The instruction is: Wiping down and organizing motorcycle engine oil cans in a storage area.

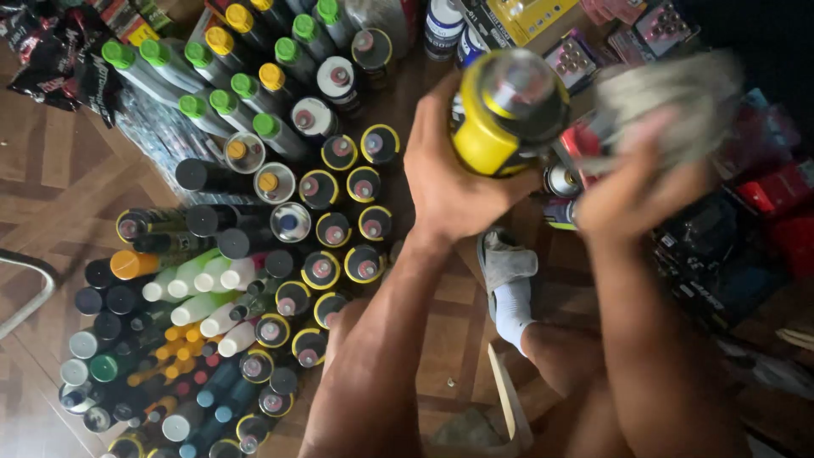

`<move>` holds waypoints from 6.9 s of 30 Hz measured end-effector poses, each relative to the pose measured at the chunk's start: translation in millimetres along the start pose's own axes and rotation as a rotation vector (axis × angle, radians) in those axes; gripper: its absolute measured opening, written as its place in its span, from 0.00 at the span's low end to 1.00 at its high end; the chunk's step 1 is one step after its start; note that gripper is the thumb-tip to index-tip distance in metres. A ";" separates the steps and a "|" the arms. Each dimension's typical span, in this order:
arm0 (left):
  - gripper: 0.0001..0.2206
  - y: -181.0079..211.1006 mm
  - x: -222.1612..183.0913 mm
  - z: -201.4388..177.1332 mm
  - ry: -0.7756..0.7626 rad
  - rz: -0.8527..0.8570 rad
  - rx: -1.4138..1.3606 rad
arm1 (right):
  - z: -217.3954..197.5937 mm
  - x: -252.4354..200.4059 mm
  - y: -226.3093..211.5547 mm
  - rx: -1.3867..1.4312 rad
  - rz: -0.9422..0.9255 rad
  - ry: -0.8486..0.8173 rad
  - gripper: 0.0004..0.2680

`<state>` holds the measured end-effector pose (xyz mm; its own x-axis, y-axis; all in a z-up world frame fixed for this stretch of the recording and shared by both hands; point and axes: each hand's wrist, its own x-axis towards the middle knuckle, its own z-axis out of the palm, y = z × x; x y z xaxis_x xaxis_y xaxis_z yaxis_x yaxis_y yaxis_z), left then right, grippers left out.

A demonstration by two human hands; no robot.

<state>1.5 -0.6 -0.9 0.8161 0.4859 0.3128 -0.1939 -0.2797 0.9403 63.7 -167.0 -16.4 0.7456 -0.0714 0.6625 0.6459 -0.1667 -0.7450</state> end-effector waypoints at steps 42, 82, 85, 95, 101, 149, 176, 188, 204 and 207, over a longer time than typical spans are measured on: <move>0.45 1.2 -12.8 -28.0 -0.616 -0.165 -0.446 | -7.1 63.8 -27.1 0.371 0.660 -0.920 0.23; 0.41 10.4 -5.2 -18.1 -0.645 -0.023 0.090 | -23.5 50.5 -59.1 -0.001 0.099 -0.891 0.13; 0.39 10.7 -3.1 -18.5 -0.643 -0.072 0.120 | -21.1 45.7 -63.8 -0.069 0.129 -0.834 0.13; 0.43 4.7 4.5 -20.3 -0.282 -0.228 0.063 | -75.8 12.2 -17.2 -0.046 0.487 -0.449 0.12; 0.46 11.2 -8.2 -0.8 -0.361 -0.153 0.193 | -63.0 47.6 -29.5 0.537 0.834 0.064 0.12; 0.49 23.2 -18.7 -14.0 -0.391 -0.430 0.045 | -11.7 37.6 -44.8 0.116 0.537 -0.849 0.18; 0.51 18.3 -6.0 -14.2 -0.453 -0.397 0.192 | -9.1 34.5 -39.3 0.037 0.609 -0.833 0.17; 0.45 26.5 -9.4 -24.7 -0.768 -0.494 -0.068 | -11.7 60.1 -17.5 0.406 0.407 -1.291 0.20; 0.54 21.4 -0.4 -33.3 -0.571 -0.491 0.017 | -33.7 -9.4 18.6 0.225 0.536 -0.447 0.24; 0.52 12.9 -7.2 -23.6 -0.345 -0.429 -0.119 | -27.6 -20.9 23.6 0.351 0.740 -0.373 0.23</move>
<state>-19.7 11.9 12.1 0.9621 0.2311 -0.1445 0.1512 -0.0111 0.9884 58.8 -196.6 -45.7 0.9560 0.2926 -0.0189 -0.0532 0.1098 -0.9925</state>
